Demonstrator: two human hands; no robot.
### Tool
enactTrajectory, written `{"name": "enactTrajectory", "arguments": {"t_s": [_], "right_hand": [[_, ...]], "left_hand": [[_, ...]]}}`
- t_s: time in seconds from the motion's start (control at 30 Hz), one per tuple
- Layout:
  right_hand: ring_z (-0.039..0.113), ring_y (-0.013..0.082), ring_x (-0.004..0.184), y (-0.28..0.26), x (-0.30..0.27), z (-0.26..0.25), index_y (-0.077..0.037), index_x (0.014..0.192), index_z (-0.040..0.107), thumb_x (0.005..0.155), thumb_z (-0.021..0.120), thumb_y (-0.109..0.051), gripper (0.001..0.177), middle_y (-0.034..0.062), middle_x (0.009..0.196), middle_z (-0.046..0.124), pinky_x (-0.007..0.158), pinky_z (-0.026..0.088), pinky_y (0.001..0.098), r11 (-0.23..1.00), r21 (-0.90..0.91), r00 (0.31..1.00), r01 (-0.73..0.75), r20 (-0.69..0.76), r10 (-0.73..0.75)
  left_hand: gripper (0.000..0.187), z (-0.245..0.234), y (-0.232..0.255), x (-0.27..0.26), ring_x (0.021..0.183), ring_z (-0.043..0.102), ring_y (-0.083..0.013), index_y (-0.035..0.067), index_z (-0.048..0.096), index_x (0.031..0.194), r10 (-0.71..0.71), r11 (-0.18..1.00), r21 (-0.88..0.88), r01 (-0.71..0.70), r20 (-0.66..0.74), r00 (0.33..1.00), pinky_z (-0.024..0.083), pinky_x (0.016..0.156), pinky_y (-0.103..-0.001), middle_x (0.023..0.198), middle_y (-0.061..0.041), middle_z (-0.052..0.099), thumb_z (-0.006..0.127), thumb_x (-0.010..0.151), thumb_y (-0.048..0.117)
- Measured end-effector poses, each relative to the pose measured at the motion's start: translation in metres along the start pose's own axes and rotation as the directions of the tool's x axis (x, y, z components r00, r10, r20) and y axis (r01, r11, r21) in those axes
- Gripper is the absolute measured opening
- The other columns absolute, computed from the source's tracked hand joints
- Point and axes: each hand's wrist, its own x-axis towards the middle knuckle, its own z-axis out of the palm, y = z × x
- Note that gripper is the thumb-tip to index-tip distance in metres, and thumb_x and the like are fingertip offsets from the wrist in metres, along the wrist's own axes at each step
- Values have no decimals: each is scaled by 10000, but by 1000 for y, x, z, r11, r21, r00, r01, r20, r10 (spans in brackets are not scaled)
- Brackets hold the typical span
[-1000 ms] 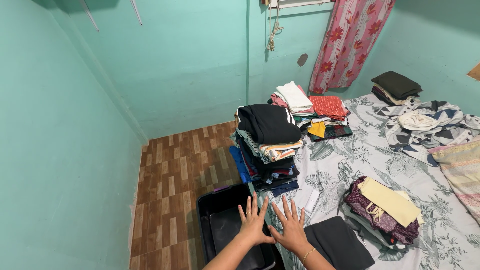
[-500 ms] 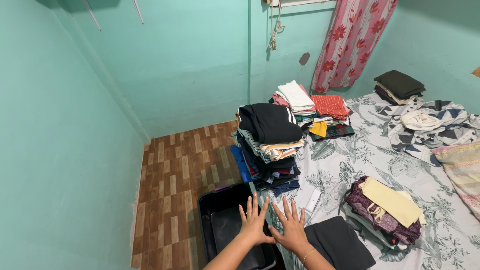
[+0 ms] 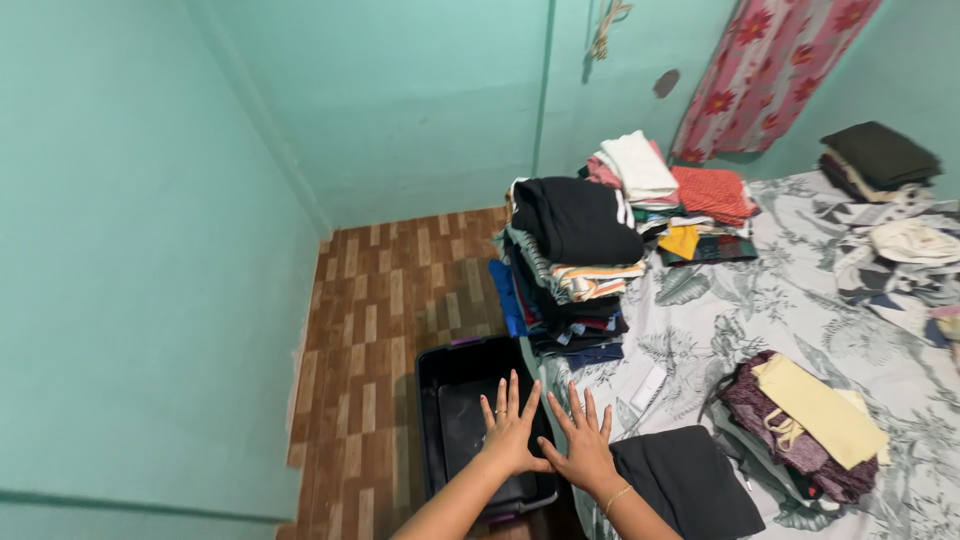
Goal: The person folds various clothing items on a bed and places them into a black storage bin. The person handles shirts, pants, and shorts, folding each item and stacking them in the bin.
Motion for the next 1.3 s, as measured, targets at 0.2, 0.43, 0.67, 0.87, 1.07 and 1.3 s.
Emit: {"name": "enactTrajectory", "arguments": {"t_s": [0.2,0.43,0.67,0.87,1.07,1.3], "right_hand": [[-27,374,1549,-6,2,37,-356,1620,256,842,698,-543,914,85,1688,28,1177,-45,644,996,75,998,41,51,-45],[23,380,1542,-1,9,85,-349,1591,275,815,734,-522,919,90,1713,44,1183,-15,643,989,141,994,50,92,-64],[67,370,1549,-14,23,138,-350,1576,291,807,747,-518,910,72,1687,104,1209,53,623,987,142,992,-73,112,57],[124,338,1565,-34,46,206,-369,1588,305,821,706,-594,895,61,1694,159,1229,147,591,904,182,914,-386,205,349],[177,325,1572,-55,59,285,-332,1612,273,826,678,-675,948,69,1698,214,1237,192,587,735,183,717,-653,461,523],[388,372,1500,-36,77,358,-25,1577,339,802,763,-556,1031,213,1654,320,1225,372,427,311,536,588,-785,486,647]], "left_hand": [[1540,22,-22,-18,1547,-159,-479,246,-67,1662,-135,990,-37,137,49,990,-45,1144,-772,1682,-257,-191,953,566,602],[1540,57,-48,-25,1550,-164,-472,251,-97,1656,-251,967,1,254,160,955,-43,1156,-759,1675,-262,-214,968,587,559],[1531,72,-93,-28,1559,-167,-458,245,-102,1660,-244,968,9,252,284,927,-47,1177,-727,1681,-261,-211,969,605,534],[1542,82,-163,-19,1562,-160,-447,252,-125,1661,-220,973,21,228,367,904,-54,1195,-704,1686,-258,-218,970,611,531],[1462,125,-227,-12,1578,-145,-422,323,-143,1654,-288,936,-19,352,533,795,-45,1212,-697,1698,-242,-195,916,673,555],[1316,194,-261,9,1590,-130,-404,418,-106,1646,-315,894,-62,444,617,721,-34,1221,-687,1710,-219,-161,863,762,537]]}}
